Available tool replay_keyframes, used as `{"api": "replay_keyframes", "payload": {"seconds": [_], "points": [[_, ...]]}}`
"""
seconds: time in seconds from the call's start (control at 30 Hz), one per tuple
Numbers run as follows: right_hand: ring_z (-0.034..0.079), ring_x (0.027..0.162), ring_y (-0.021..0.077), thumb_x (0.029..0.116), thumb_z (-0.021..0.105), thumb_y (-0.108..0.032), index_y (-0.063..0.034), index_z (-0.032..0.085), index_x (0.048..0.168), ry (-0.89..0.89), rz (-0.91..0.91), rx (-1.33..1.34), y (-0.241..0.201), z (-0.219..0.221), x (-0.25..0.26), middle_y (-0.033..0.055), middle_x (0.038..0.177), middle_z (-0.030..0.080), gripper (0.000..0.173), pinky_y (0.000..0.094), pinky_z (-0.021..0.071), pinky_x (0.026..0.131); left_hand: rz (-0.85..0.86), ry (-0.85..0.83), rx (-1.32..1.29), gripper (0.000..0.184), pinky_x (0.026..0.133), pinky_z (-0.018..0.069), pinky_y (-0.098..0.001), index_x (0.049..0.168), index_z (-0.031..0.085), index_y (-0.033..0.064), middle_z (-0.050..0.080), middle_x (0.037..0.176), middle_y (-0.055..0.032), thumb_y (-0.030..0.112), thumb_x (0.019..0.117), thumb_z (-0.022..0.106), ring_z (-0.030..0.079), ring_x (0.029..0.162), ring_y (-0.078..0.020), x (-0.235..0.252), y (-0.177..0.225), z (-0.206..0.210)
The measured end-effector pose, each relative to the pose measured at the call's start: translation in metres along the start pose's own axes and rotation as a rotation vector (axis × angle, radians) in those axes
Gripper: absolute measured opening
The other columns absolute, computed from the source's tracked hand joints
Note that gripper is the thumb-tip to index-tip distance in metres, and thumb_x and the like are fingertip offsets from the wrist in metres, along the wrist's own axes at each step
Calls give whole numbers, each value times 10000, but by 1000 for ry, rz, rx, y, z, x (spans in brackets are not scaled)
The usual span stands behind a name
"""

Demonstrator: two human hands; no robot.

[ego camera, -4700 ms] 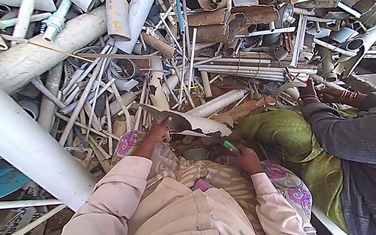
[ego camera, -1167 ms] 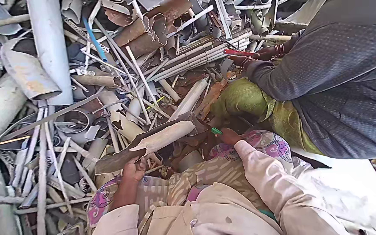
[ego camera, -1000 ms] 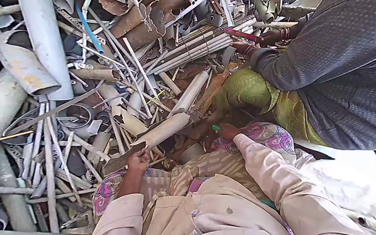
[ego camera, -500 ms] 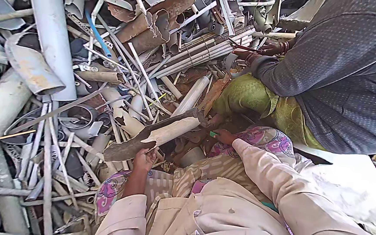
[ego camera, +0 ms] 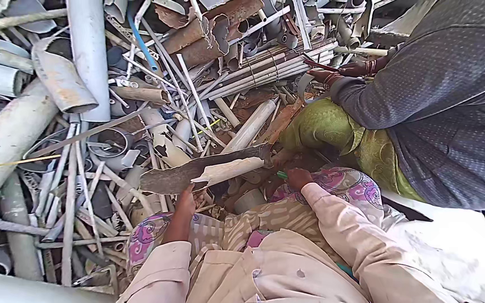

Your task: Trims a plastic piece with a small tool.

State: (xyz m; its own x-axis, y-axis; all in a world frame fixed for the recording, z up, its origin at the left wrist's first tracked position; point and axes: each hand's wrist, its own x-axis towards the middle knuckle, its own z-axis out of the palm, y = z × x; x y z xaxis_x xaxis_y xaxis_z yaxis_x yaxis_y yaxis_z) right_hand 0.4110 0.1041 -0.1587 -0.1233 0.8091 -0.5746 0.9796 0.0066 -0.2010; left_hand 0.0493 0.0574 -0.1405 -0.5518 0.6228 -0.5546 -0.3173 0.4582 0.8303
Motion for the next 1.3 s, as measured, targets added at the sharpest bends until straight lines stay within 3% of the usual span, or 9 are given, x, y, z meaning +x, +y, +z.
{"api": "replay_keyframes", "payload": {"seconds": [0.1,0.23,0.33,0.47,0.7,0.87,0.93,1.13,1.3], "points": [[565,1325,436,1058,555,-285,-39,578,1414,-1,59,34,3,-4,0,251,1415,592,433,650,467,1015,77,-16,67,453,710,547,-303,1431,417,1,598,1177,-201,318,1106,413,646,833,-188,3,1,-2],[571,1314,443,1042,590,-309,11,609,1347,-9,111,65,9,-12,-1,266,1409,590,441,666,467,1003,127,-68,53,469,793,570,-378,1452,390,1,555,1280,-218,305,1098,437,649,977,-246,5,1,-4],[560,1323,442,1044,593,-330,0,619,1338,-69,0,91,17,-15,2,266,1403,591,443,668,446,1033,185,-123,113,489,857,571,-445,1484,366,10,532,1358,-233,281,1090,466,640,1084,-287,5,1,-5],[574,1286,431,1067,563,-302,9,641,1305,-106,-136,169,13,-9,3,274,1342,616,399,640,425,1057,213,-134,122,495,847,582,-455,1498,345,10,516,1383,-239,265,1090,465,645,1098,-297,0,2,-2],[587,1290,423,1056,554,-344,25,619,1291,-61,61,128,1,-15,-4,269,1356,612,442,642,462,1014,213,-148,90,524,823,593,-456,1526,288,43,517,1366,-240,238,1083,488,652,1082,-297,-1,4,1],[619,1128,403,1099,499,-309,73,642,1207,-74,-130,304,9,-15,-1,287,1193,634,422,579,453,995,179,-123,32,545,824,592,-469,1553,236,64,488,1414,-253,248,1092,462,653,1095,-329,7,4,1],[621,1136,399,1101,496,-311,65,648,1224,-69,-141,308,9,-16,-1,281,1206,638,423,573,452,1005,168,-118,28,561,823,592,-465,1562,213,68,475,1427,-254,249,1093,461,653,1093,-330,8,5,2],[605,1222,407,1080,526,-353,32,651,1250,-65,-28,255,11,-17,2,272,1279,632,438,614,448,1019,178,-132,42,532,793,597,-461,1538,260,54,518,1370,-249,238,1088,475,668,1046,-318,5,4,3],[608,1179,409,1091,523,-301,71,664,1203,-26,-203,285,6,-16,-9,286,1232,639,414,577,436,1035,176,-132,46,515,811,593,-449,1526,285,43,519,1371,-246,241,1089,473,662,1063,-314,4,2,1]]}}
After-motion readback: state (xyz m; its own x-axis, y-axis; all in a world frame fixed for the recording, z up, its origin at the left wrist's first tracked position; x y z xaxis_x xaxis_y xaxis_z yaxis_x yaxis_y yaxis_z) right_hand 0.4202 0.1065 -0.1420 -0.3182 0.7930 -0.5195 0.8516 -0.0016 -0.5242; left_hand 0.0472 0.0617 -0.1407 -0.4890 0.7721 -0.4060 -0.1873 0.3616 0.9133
